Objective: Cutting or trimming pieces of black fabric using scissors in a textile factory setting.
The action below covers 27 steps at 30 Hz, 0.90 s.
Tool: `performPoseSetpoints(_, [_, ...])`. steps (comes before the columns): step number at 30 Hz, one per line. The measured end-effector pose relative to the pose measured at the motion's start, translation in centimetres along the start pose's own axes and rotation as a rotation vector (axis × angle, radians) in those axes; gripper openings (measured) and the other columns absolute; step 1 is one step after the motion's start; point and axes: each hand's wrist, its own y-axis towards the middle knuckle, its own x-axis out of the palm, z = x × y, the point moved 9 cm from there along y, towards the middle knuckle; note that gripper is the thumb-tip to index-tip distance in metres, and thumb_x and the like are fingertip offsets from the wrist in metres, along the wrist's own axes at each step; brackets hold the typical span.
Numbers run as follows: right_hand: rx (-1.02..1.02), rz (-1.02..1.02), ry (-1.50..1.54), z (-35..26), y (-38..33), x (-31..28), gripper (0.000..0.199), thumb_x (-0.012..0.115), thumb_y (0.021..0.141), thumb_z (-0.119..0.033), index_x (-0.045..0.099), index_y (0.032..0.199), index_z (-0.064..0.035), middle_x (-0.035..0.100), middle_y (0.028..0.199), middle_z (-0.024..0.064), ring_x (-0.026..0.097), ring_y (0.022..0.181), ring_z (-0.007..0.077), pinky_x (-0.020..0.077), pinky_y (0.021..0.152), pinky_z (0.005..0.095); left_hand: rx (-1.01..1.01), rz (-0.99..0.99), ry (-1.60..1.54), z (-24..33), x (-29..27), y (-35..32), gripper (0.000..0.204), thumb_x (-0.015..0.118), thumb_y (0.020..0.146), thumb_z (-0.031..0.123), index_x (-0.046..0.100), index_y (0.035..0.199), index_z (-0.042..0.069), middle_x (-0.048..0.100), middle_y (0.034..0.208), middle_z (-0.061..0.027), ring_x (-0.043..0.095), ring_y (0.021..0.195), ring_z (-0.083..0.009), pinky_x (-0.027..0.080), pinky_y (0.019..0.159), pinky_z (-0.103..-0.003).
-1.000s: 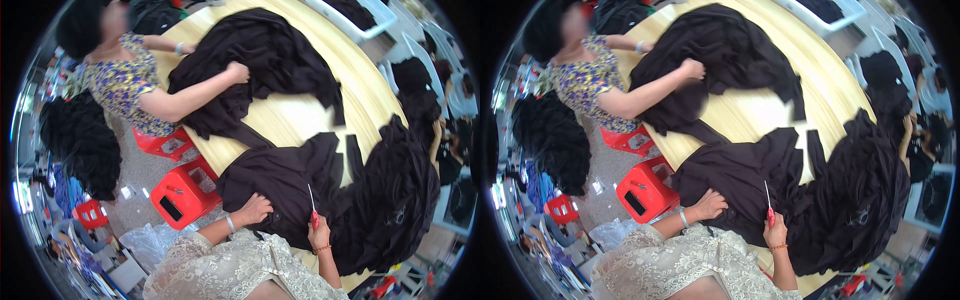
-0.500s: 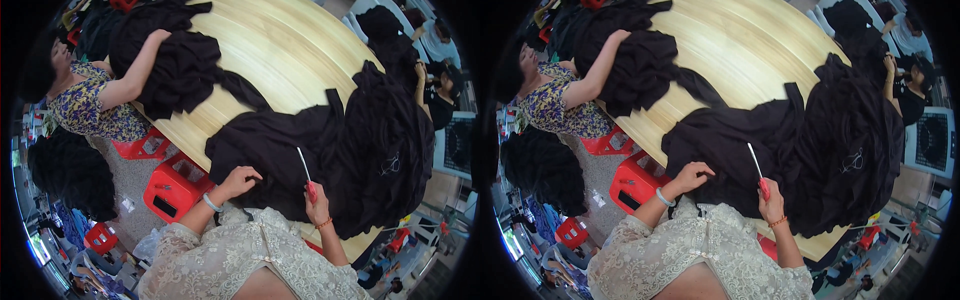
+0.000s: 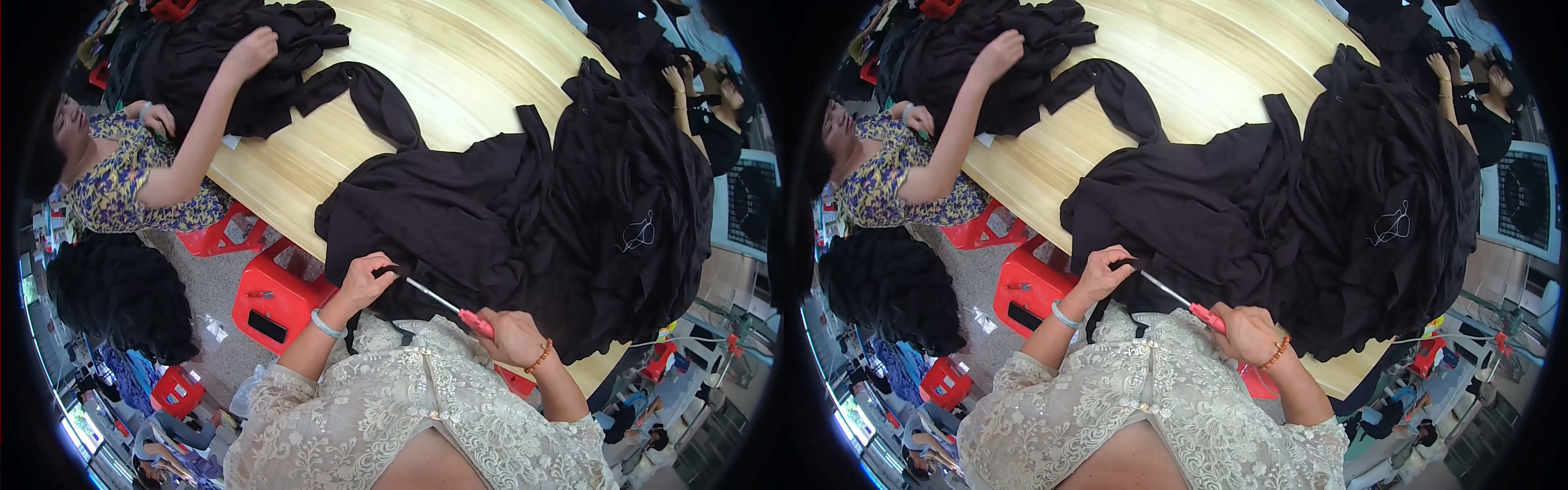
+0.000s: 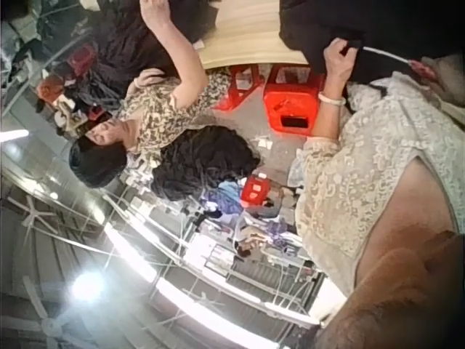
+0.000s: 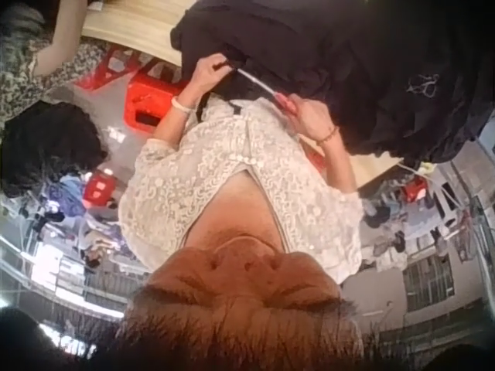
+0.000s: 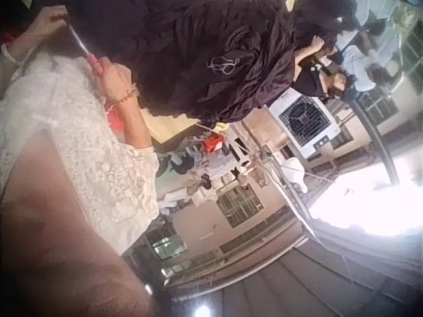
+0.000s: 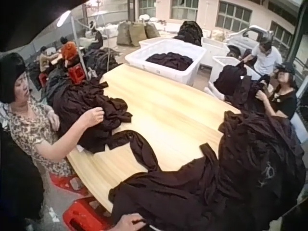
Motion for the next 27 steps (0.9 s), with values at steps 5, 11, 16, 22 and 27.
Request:
performPoseSetpoints(5, [-0.02,0.073,0.017,0.2,0.0,-1.1,0.026,0.063,0.083,-0.024,0.059,0.1,-0.0048,0.064,0.07,0.0188,0.064,0.07,0.0363,0.0497,0.065,0.0439,0.011,0.004,-0.021,1.3,-0.2,-0.1,0.012,0.065,0.075,0.0,0.055,0.075,-0.006,0.052,0.072,-0.0078,0.05,0.065,-0.0158,0.042,0.064,-0.027])
performPoseSetpoints(11, [-0.064,0.143,0.033,0.1,-0.1,-2.1,0.025,0.066,0.082,-0.025,0.06,0.097,-0.006,0.063,0.069,0.0172,0.064,0.068,0.0352,0.0487,0.062,0.0433,0.087,0.054,0.017,2.6,-1.3,0.1,0.009,0.065,0.074,-0.001,0.06,0.079,-0.004,0.055,0.075,-0.0101,0.055,0.07,-0.0193,0.044,0.064,-0.028])
performPoseSetpoints(16, [-0.067,0.082,0.014,-0.9,0.4,-2.1,0.026,0.065,0.082,-0.025,0.061,0.099,-0.0054,0.064,0.07,0.017,0.064,0.068,0.0345,0.0495,0.063,0.0425,0.208,0.048,0.259,5.2,-1.6,0.8,0.011,0.065,0.072,-0.003,0.064,0.083,-0.001,0.059,0.078,-0.0109,0.059,0.073,-0.0254,0.046,0.066,-0.03])
performPoseSetpoints(22, [-0.12,0.026,0.068,-1.2,1.4,-1.4,0.026,0.064,0.083,-0.025,0.061,0.101,-0.0059,0.065,0.075,0.0181,0.065,0.073,0.0342,0.0507,0.068,0.0433,0.195,0.049,0.042,8.9,-3.4,1.4,0.018,0.063,0.072,-0.009,0.067,0.088,-0.001,0.059,0.079,-0.0092,0.059,0.072,-0.0195,0.046,0.064,-0.027])
performPoseSetpoints(27, [-0.285,0.035,0.276,-3.1,3.8,0.8,0.031,0.06,0.087,-0.03,0.06,0.103,-0.0037,0.065,0.084,0.0232,0.065,0.079,0.0388,0.0514,0.072,0.0455,0.573,0.125,0.013,23.0,-8.0,2.7,0.017,0.065,0.073,-0.01,0.067,0.089,-0.002,0.062,0.079,-0.0102,0.059,0.069,-0.0162,0.045,0.061,-0.025])
